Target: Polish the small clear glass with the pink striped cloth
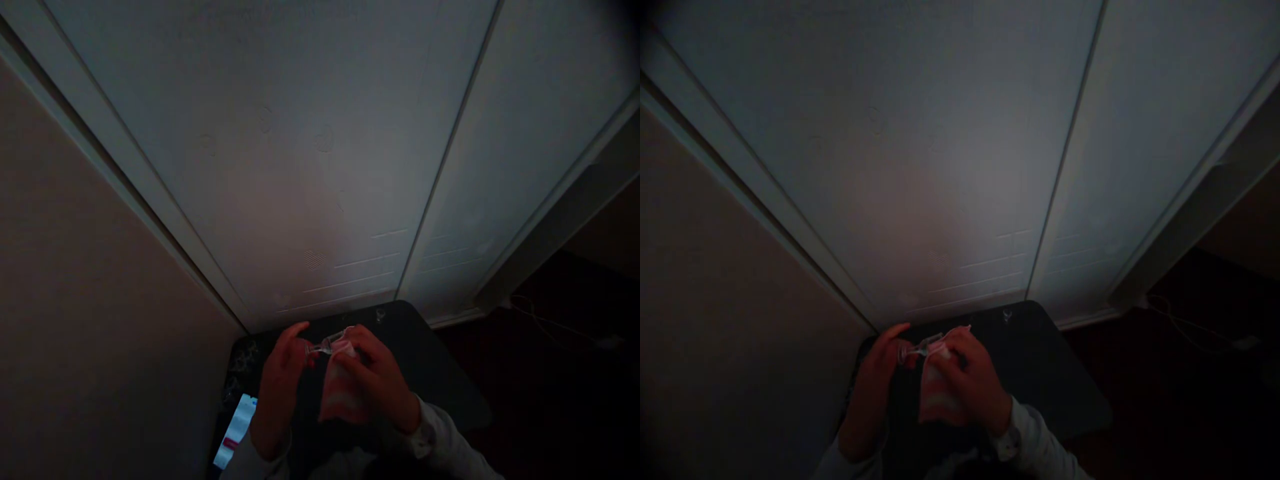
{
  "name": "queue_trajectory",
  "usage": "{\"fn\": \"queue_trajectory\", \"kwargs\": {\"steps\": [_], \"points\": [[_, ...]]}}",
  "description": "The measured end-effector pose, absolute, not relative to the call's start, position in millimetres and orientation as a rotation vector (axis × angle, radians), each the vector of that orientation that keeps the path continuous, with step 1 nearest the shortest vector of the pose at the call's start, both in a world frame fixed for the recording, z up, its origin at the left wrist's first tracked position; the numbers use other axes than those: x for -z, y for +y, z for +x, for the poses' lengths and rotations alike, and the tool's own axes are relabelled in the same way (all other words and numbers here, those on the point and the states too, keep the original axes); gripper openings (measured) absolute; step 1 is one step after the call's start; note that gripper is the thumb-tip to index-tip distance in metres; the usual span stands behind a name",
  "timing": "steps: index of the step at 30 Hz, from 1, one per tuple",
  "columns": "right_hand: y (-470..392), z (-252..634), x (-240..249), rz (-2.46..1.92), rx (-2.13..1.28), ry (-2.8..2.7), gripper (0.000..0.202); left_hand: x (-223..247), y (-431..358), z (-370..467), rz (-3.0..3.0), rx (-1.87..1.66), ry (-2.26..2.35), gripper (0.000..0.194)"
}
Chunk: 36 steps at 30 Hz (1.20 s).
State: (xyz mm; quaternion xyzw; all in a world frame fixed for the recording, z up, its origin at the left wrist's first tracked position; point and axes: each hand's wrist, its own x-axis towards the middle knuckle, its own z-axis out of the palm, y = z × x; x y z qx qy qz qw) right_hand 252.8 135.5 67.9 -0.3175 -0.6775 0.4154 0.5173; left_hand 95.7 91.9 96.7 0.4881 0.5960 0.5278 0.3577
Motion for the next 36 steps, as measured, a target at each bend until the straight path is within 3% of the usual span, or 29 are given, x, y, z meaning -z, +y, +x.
{"fn": "queue_trajectory", "kwargs": {"steps": [10,17,28,36], "points": [[135.4,247.0,-70.2,-0.793,-1.224,-1.503,0.013,-98.0,87.6,69.1,1.559,-1.129,1.522,0.033],[132.7,241.5,-71.4,-0.753,-1.141,-1.593,0.015,-101.9,84.6,62.1,1.479,-1.116,1.55,0.033],[130.8,235.5,-73.0,-0.641,-0.967,-1.743,0.017,-96.7,83.4,56.5,1.46,-1.219,1.504,0.017],[132.9,238.6,-70.6,-0.552,-0.741,-1.879,0.015,-100.2,89.5,70.7,1.397,-1.202,1.511,0.042]]}}
